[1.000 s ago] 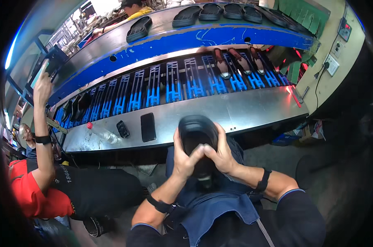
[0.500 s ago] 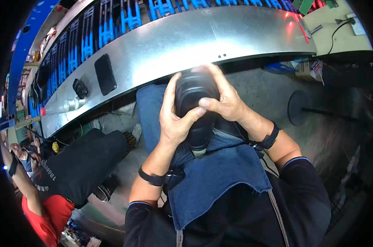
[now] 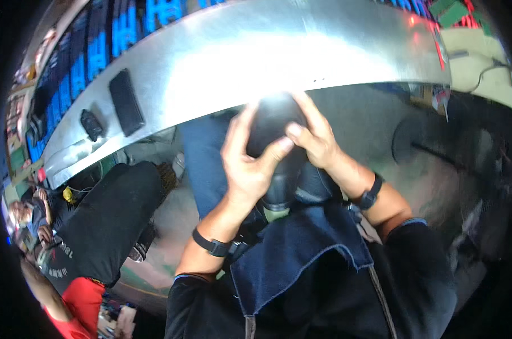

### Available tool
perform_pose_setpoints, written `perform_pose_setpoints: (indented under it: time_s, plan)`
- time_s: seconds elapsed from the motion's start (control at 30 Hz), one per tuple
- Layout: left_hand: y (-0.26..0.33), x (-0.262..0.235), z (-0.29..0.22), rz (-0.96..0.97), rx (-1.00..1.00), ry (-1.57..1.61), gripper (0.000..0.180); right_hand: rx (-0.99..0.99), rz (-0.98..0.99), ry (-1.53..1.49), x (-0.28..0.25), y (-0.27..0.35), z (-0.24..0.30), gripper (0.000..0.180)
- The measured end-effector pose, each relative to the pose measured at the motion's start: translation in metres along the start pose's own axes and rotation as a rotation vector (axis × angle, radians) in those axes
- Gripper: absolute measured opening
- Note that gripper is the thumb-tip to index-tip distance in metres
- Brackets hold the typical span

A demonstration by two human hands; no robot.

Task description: Inspecting and cleaning finished shoes on a conveyor belt in a factory setting.

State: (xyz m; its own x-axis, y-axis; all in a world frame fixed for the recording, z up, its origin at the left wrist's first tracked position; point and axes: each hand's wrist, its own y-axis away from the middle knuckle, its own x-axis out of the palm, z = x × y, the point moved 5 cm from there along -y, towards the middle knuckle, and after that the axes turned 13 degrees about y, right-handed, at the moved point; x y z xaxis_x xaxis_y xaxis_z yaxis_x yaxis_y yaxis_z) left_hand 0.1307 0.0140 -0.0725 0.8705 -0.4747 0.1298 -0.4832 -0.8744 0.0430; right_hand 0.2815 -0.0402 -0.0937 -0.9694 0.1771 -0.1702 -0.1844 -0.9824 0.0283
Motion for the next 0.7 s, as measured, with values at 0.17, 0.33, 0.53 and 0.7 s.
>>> perform_pose_setpoints:
  time_s: [0.17,0.33,0.53,0.7]
  plan:
    - [0.023,-0.011,-0.030,-0.057,0.102,-0.179,0.073,0.034,-0.089,-0.019,0.026,0.012,0.021,0.069]
    - [0.058,-0.027,-0.061,-0.130,0.259,-0.178,0.079,0.012,-0.120,-0.059,0.046,0.028,0.069,0.066]
    - [0.108,-0.050,-0.046,-0.073,0.229,0.216,0.081,-0.286,-0.140,0.285,0.066,0.072,0.114,0.078]
    - [0.113,-0.050,-0.045,-0.083,-0.212,0.603,0.081,-0.228,0.114,0.223,0.060,0.118,0.100,0.075]
